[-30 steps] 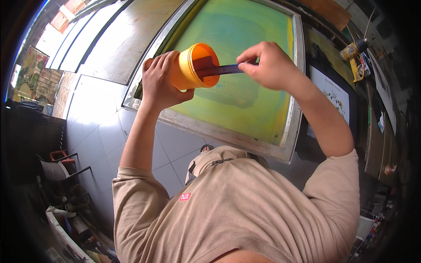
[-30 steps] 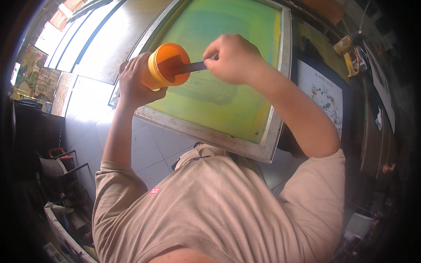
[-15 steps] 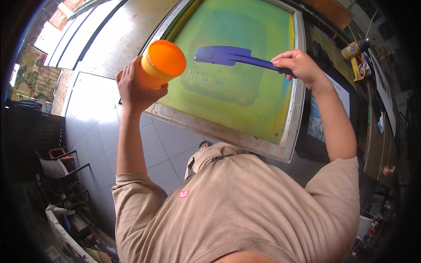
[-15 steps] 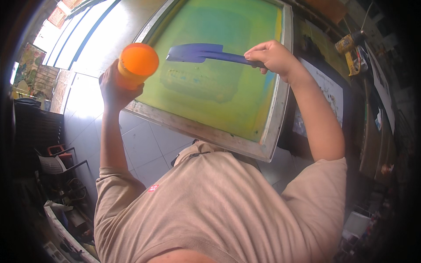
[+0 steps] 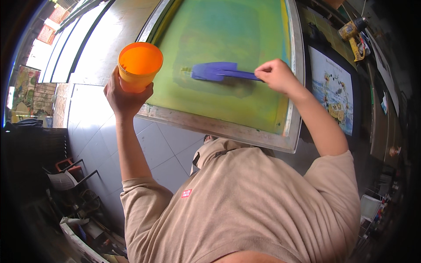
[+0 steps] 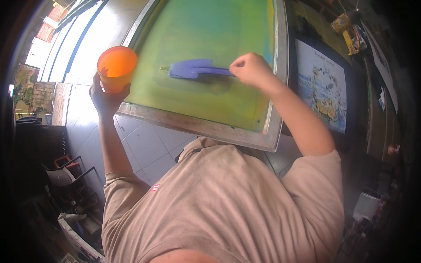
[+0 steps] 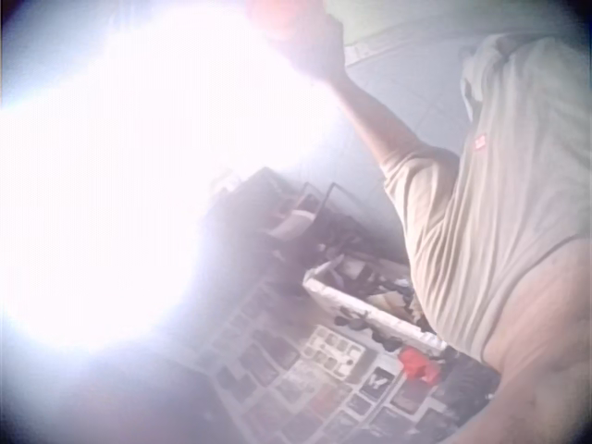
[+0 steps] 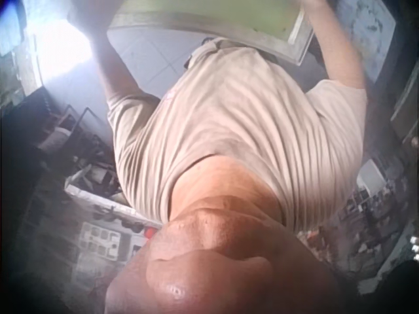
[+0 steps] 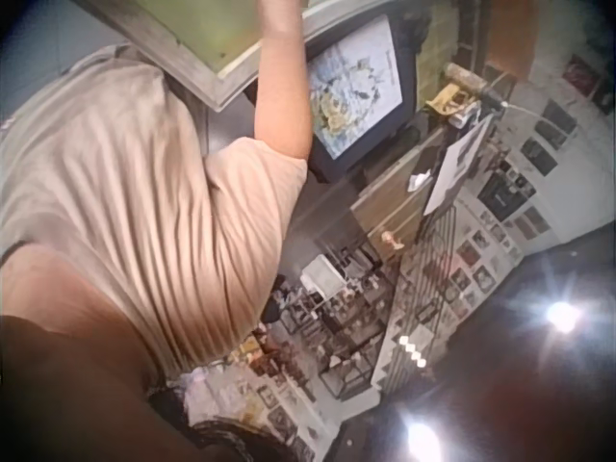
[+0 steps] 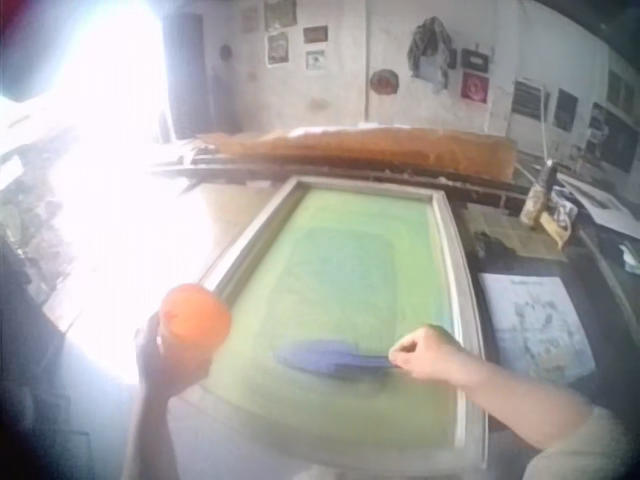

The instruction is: The person pours orange ink onto a screen printing frame and uses a squeegee to spread it evenly. They then pull the squeegee across the screen to transfer the design onto a white t-shirt. After printing, the person uses a heat gun to dry the ink on the t-shirt.

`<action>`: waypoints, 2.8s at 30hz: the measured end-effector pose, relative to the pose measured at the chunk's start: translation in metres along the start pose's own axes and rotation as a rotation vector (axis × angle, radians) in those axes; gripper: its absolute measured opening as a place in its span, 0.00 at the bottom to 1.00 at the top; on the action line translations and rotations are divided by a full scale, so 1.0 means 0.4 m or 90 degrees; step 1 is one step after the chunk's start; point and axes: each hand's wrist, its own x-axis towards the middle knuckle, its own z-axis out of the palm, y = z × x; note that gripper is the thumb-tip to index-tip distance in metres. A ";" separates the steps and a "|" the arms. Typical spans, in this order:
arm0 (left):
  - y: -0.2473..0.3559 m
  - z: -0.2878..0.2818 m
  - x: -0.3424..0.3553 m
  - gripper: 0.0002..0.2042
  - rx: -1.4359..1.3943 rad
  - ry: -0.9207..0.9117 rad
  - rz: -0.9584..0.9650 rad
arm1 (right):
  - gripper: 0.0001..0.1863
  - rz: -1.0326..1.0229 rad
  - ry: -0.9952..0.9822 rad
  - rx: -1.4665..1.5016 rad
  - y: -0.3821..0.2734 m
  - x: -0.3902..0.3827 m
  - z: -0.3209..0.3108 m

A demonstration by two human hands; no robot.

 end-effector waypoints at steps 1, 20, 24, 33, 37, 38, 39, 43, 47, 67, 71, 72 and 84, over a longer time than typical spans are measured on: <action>-0.008 0.003 -0.004 0.38 0.003 -0.007 -0.011 | 0.10 0.014 0.003 -0.001 0.016 -0.022 -0.022; -0.044 0.014 0.024 0.34 -0.058 0.008 0.020 | 0.09 0.161 0.056 -0.016 0.109 -0.196 -0.188; -0.029 0.019 0.024 0.34 -0.062 0.002 0.024 | 0.08 0.122 0.079 -0.009 0.107 -0.233 -0.180; -0.001 0.026 0.033 0.35 -0.080 -0.010 0.061 | 0.09 0.092 0.097 -0.005 0.132 -0.234 -0.178; 0.045 0.060 0.018 0.38 -0.073 0.009 0.149 | 0.06 -0.048 0.164 0.205 0.044 -0.230 -0.188; 0.068 0.067 0.016 0.39 -0.103 0.006 0.146 | 0.06 -0.174 0.208 0.119 0.011 -0.217 -0.187; 0.088 0.067 0.023 0.39 -0.098 -0.004 0.168 | 0.07 -0.299 0.256 0.034 -0.026 -0.204 -0.185; 0.137 0.057 0.036 0.38 -0.106 -0.017 0.235 | 0.07 -0.599 0.371 -0.359 -0.160 -0.166 -0.154; 0.180 0.054 0.032 0.37 -0.112 -0.027 0.255 | 0.08 -0.762 0.433 -0.511 -0.226 -0.124 -0.079; 0.160 0.042 -0.007 0.37 -0.044 -0.020 0.177 | 0.10 -0.063 -0.064 0.141 -0.180 -0.060 -0.109; 0.144 0.027 -0.007 0.37 -0.019 -0.015 0.164 | 0.11 -0.076 -0.067 0.139 -0.161 -0.054 -0.123; 0.134 0.024 -0.010 0.37 -0.007 -0.014 0.154 | 0.10 -0.079 -0.058 0.145 -0.158 -0.056 -0.125; -0.006 -0.045 -0.088 0.36 -0.015 0.081 0.004 | 0.10 -0.047 -0.044 0.148 -0.101 0.009 -0.104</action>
